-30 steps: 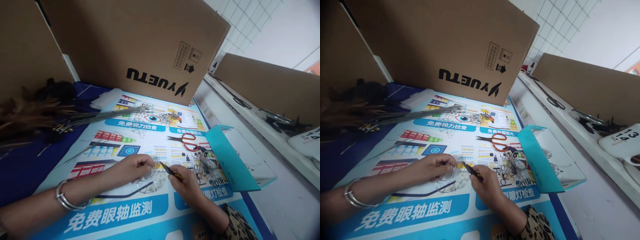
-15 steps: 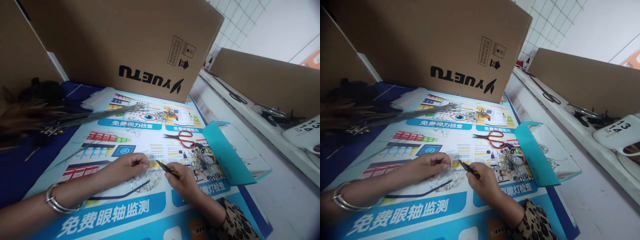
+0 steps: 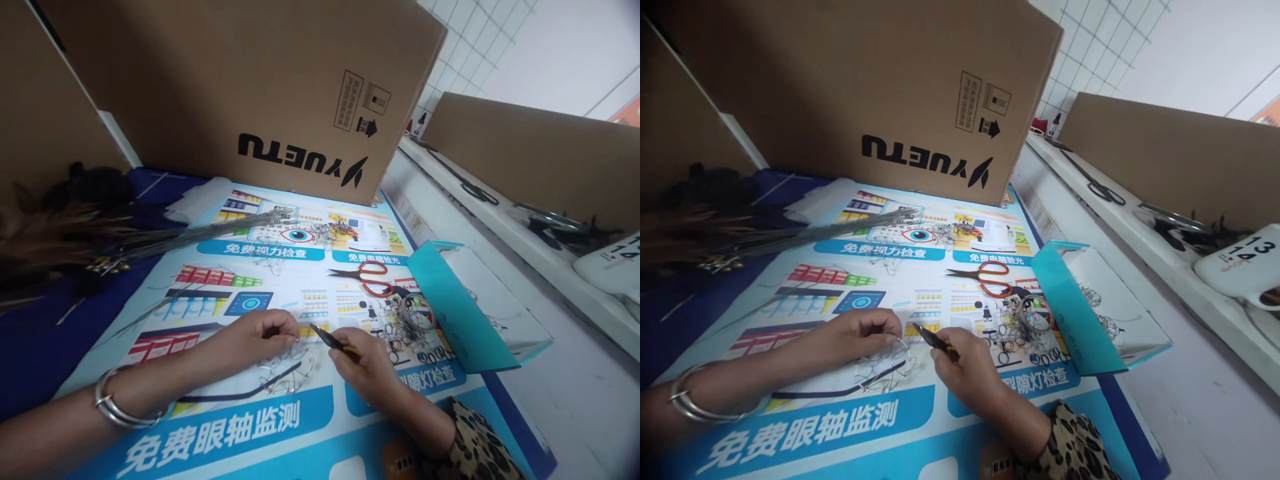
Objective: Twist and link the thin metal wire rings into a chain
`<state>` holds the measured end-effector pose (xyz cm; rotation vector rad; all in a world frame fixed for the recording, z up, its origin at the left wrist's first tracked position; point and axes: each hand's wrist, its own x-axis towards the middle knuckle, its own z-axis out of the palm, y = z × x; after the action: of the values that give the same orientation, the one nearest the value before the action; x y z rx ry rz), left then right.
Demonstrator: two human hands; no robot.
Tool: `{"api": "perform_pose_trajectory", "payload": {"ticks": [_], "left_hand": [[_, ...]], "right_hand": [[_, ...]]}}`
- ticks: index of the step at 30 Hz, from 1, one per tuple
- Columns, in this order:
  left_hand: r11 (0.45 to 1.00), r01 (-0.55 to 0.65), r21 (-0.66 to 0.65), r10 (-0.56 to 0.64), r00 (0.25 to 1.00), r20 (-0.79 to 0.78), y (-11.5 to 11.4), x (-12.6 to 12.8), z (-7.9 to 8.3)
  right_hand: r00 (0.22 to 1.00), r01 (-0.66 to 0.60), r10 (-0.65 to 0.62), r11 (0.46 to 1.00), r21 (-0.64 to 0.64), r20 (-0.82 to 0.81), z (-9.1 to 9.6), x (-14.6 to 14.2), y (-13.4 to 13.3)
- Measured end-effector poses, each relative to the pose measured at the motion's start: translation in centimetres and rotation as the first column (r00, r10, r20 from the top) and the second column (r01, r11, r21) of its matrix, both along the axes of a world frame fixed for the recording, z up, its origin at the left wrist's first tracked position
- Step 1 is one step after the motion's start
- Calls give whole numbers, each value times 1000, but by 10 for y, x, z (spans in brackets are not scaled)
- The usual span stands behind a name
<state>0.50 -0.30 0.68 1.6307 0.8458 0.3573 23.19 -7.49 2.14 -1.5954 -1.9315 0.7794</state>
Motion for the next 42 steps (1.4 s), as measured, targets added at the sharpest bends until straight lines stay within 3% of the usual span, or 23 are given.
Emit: {"api": "perform_pose_trajectory", "payload": {"ticks": [8, 23, 33, 38, 42], "left_hand": [[996, 44, -83, -40, 998, 49, -3, 2, 9], [972, 49, -229, -25, 994, 104, -5, 3, 7], [962, 92, -256, -60, 990, 129, -5, 3, 6], [994, 74, -85, -66, 994, 91, -3, -2, 8], [986, 150, 71, -158, 979, 126, 3, -11, 11]], "right_hand": [[1000, -31, 31, 999, 36, -6, -8, -2, -2], [996, -87, 87, 996, 10, 6, 1, -8, -1], [982, -97, 83, 992, -80, -171, 1, -3, 0], [962, -72, 38, 990, -119, -270, 3, -3, 1], [996, -3, 0, 999, -32, -87, 4, 2, 2]]}}
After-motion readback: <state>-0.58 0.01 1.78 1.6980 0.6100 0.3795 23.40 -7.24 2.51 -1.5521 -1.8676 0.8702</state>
